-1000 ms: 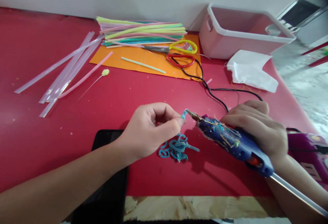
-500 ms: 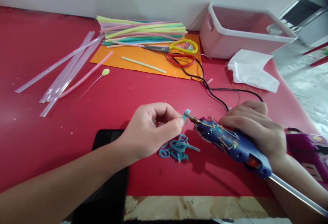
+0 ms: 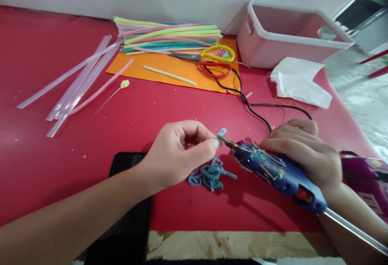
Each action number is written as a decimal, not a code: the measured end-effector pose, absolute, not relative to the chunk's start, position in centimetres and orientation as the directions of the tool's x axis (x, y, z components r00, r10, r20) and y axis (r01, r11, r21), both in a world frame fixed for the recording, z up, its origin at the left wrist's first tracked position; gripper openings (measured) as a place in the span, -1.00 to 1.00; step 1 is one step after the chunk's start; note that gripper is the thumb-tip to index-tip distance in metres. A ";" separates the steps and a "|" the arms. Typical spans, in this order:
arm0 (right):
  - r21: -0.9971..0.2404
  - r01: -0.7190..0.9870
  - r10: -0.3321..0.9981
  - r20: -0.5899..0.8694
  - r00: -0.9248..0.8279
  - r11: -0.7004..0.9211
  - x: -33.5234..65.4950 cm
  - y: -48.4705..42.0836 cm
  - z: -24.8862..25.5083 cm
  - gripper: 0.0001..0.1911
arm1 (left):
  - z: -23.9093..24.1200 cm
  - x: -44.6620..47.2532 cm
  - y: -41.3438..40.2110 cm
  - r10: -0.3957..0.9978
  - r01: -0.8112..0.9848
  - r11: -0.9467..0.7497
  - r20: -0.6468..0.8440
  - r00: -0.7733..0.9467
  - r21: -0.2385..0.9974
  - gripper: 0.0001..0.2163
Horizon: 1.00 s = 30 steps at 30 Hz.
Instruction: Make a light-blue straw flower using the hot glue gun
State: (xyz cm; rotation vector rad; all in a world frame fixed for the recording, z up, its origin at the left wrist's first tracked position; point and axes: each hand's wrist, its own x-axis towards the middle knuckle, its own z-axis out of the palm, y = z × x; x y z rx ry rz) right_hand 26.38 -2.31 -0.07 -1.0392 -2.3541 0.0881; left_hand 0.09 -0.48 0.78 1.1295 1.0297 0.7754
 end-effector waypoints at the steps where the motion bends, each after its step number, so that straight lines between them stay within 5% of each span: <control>1: -0.272 0.661 0.697 0.464 -0.547 0.700 26.3 -2.3 0.0 -0.83 | 0.8 0.1 -0.5 0.900 0.004 0.271 -0.255 0.353 0.963 -0.86; 14: -0.309 0.656 0.711 0.466 -0.527 0.689 26.2 -2.6 0.2 -0.81 | 0.9 0.1 -0.5 0.905 0.020 0.276 -0.267 0.330 0.961 -0.85; 17: -0.330 0.742 0.777 0.494 -0.391 0.583 26.3 -2.9 0.4 -0.99 | 0.8 0.1 -0.5 0.906 0.039 0.274 -0.272 0.324 0.961 -0.84; 19: -0.307 0.838 0.838 0.469 -0.280 0.452 26.6 -2.8 0.2 -0.82 | 0.6 0.0 -0.5 0.903 0.098 0.241 -0.260 0.343 0.966 -0.85; 23: -0.188 0.889 0.882 0.320 -0.346 0.418 27.3 -1.9 -0.5 -0.56 | 0.1 -0.3 -0.9 0.882 0.340 -0.156 -0.025 0.471 0.927 -0.93; 26: -0.154 0.920 0.918 0.231 -0.321 0.360 27.3 -1.2 -1.1 -0.53 | -0.2 -0.5 -1.3 0.780 0.465 -0.533 0.197 0.595 0.707 -0.90; 30: -0.155 0.935 0.938 0.195 -0.286 0.318 27.3 -1.1 -1.5 -0.54 | -0.4 -0.7 -1.6 0.657 0.530 -0.744 0.305 0.689 0.407 -0.81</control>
